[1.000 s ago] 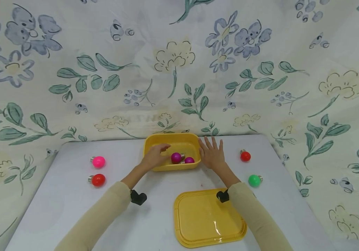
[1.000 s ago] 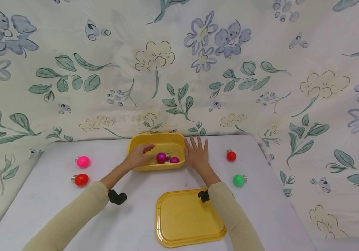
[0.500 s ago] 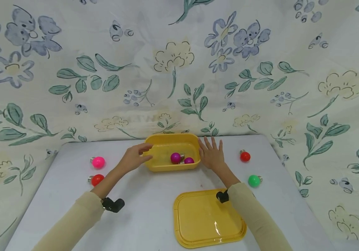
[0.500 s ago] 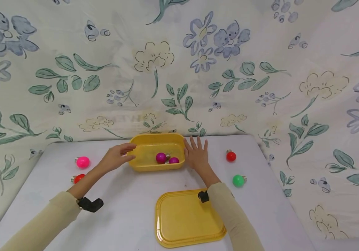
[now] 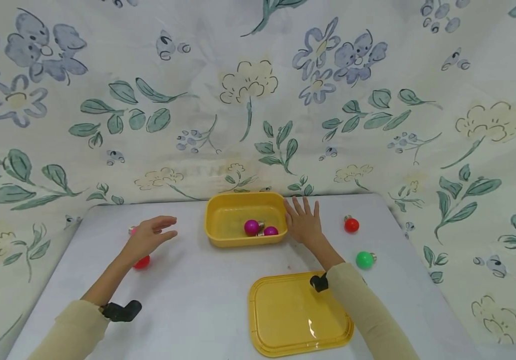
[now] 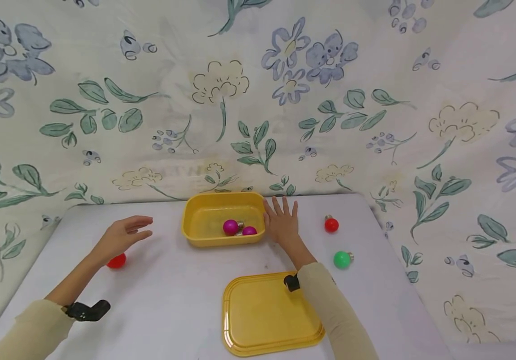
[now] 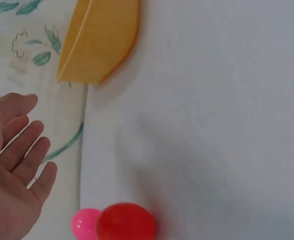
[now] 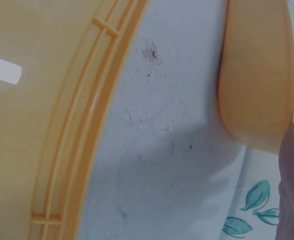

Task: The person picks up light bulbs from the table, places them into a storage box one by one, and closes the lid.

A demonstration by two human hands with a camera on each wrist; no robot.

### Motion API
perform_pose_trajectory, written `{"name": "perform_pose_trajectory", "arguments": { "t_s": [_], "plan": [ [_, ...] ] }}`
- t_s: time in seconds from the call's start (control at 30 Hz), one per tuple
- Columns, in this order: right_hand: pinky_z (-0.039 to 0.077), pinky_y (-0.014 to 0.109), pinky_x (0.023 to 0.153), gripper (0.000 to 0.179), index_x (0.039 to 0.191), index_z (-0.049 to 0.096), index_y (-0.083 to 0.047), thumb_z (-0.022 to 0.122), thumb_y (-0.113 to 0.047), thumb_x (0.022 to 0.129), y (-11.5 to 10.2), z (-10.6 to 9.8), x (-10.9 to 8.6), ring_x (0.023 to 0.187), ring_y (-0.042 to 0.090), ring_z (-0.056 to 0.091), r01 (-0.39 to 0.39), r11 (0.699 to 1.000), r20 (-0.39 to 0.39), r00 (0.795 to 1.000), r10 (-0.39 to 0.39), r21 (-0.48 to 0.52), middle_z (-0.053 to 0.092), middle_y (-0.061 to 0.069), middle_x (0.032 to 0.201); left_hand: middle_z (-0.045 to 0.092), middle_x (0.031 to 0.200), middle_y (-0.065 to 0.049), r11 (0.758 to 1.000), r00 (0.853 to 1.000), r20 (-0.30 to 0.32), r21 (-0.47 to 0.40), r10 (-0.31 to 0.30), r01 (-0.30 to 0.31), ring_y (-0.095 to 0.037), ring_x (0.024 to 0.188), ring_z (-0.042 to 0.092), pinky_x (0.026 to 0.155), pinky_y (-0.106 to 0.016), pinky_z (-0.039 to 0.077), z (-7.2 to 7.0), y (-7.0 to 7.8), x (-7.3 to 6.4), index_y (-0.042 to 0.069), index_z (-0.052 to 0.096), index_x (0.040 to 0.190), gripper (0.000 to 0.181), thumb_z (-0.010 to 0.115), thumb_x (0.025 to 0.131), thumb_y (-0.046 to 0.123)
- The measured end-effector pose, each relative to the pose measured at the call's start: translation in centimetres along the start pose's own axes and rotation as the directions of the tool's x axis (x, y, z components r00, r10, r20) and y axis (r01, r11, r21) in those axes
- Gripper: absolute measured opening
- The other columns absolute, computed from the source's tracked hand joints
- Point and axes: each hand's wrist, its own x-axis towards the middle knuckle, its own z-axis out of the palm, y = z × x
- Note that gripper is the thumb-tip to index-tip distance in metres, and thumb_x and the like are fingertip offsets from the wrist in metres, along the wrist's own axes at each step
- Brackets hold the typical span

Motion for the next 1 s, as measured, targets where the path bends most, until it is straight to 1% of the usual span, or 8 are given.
{"name": "perform_pose_trajectory", "arguments": {
  "t_s": [0.07, 0.17, 0.33, 0.47, 0.63, 0.73, 0.87, 1.0],
  "plan": [
    [-0.003, 0.061, 0.117, 0.056, 0.162, 0.009, -0.025, 0.022, -0.040, 0.110, 0.0, 0.0, 0.0, 0.151, 0.035, 0.004, 0.000, 1.000, 0.002, 1.000, 0.000, 0.002, 0.011, 0.005, 0.166, 0.057, 0.133, -0.029, 1.000, 1.000, -0.001, 0.002, -0.029, 0.029, -0.048, 0.125, 0.050, 0.102, -0.059, 0.042, -0.5, -0.9, -0.6, -0.006, 0.054, 0.136, 0.046, 0.065, 0.098, 0.017],
    [-0.003, 0.061, 0.117, 0.056, 0.162, 0.008, -0.025, 0.021, -0.041, 0.110, 0.0, 0.0, -0.1, 0.151, 0.034, 0.002, 0.002, 1.000, 0.008, 1.000, -0.002, 0.013, 0.010, 0.005, 0.166, 0.053, 0.136, -0.030, 0.996, 0.996, 0.005, 0.012, -0.084, 0.084, -0.050, 0.124, 0.048, 0.099, -0.060, 0.045, -1.2, -2.0, -1.6, -0.005, 0.053, 0.137, 0.047, 0.063, 0.099, 0.021],
    [-0.004, 0.061, 0.116, 0.056, 0.162, 0.009, -0.025, 0.020, -0.040, 0.110, 0.0, -0.2, -0.1, 0.151, 0.034, 0.002, 0.004, 1.000, 0.011, 1.000, -0.004, 0.019, 0.010, 0.005, 0.166, 0.043, 0.140, -0.035, 0.984, 0.983, 0.033, 0.029, -0.179, 0.178, -0.055, 0.123, 0.042, 0.089, -0.058, 0.052, -2.2, -3.5, -3.1, -0.005, 0.050, 0.140, 0.058, 0.063, 0.099, 0.034],
    [-0.006, 0.061, 0.116, 0.056, 0.162, 0.009, -0.025, 0.022, -0.039, 0.110, 0.0, -0.4, -0.2, 0.151, 0.035, 0.002, 0.005, 1.000, 0.016, 1.000, -0.005, 0.026, 0.010, 0.006, 0.166, 0.036, 0.143, -0.039, 0.976, 0.975, 0.058, 0.042, -0.215, 0.213, -0.058, 0.123, 0.037, 0.088, -0.060, 0.052, -2.8, -5.0, -4.1, -0.007, 0.047, 0.142, 0.063, 0.062, 0.098, 0.037],
    [-0.006, 0.061, 0.116, 0.056, 0.162, 0.009, -0.025, 0.023, -0.039, 0.110, 0.0, -0.4, -0.3, 0.151, 0.035, 0.002, 0.006, 1.000, 0.016, 1.000, -0.006, 0.024, 0.011, 0.006, 0.166, 0.036, 0.143, -0.040, 0.973, 0.970, 0.076, 0.034, -0.231, 0.229, -0.061, 0.124, 0.033, 0.090, -0.065, 0.048, -2.9, -6.8, -5.2, -0.007, 0.049, 0.140, 0.063, 0.063, 0.098, 0.037],
    [-0.006, 0.060, 0.116, 0.056, 0.162, 0.008, -0.025, 0.021, -0.039, 0.110, 0.0, -0.3, -0.2, 0.151, 0.034, 0.001, 0.005, 1.000, 0.015, 1.000, -0.005, 0.017, 0.010, 0.006, 0.166, 0.038, 0.142, -0.040, 0.974, 0.971, 0.079, 0.033, -0.227, 0.225, -0.061, 0.125, 0.032, 0.091, -0.066, 0.047, -2.8, -7.5, -5.6, -0.007, 0.050, 0.140, 0.061, 0.065, 0.097, 0.033],
    [-0.005, 0.060, 0.117, 0.056, 0.162, 0.008, -0.025, 0.020, -0.040, 0.110, 0.1, -0.3, -0.1, 0.151, 0.034, 0.001, 0.002, 1.000, 0.018, 1.000, -0.003, 0.010, 0.010, 0.005, 0.166, 0.040, 0.141, -0.040, 0.979, 0.976, 0.085, 0.052, -0.201, 0.197, -0.058, 0.125, 0.035, 0.092, -0.067, 0.046, -2.7, -8.0, -6.0, -0.009, 0.048, 0.140, 0.058, 0.066, 0.095, 0.023],
    [-0.003, 0.060, 0.117, 0.056, 0.162, 0.008, -0.025, 0.021, -0.040, 0.110, 0.1, -0.3, -0.1, 0.151, 0.034, 0.001, 0.002, 1.000, 0.020, 1.000, -0.002, 0.004, 0.010, 0.005, 0.166, 0.041, 0.139, -0.041, 0.986, 0.983, 0.093, 0.065, -0.160, 0.155, -0.057, 0.124, 0.037, 0.092, -0.069, 0.044, -2.7, -8.0, -6.1, -0.011, 0.047, 0.139, 0.056, 0.066, 0.092, 0.012]
  ]
}}
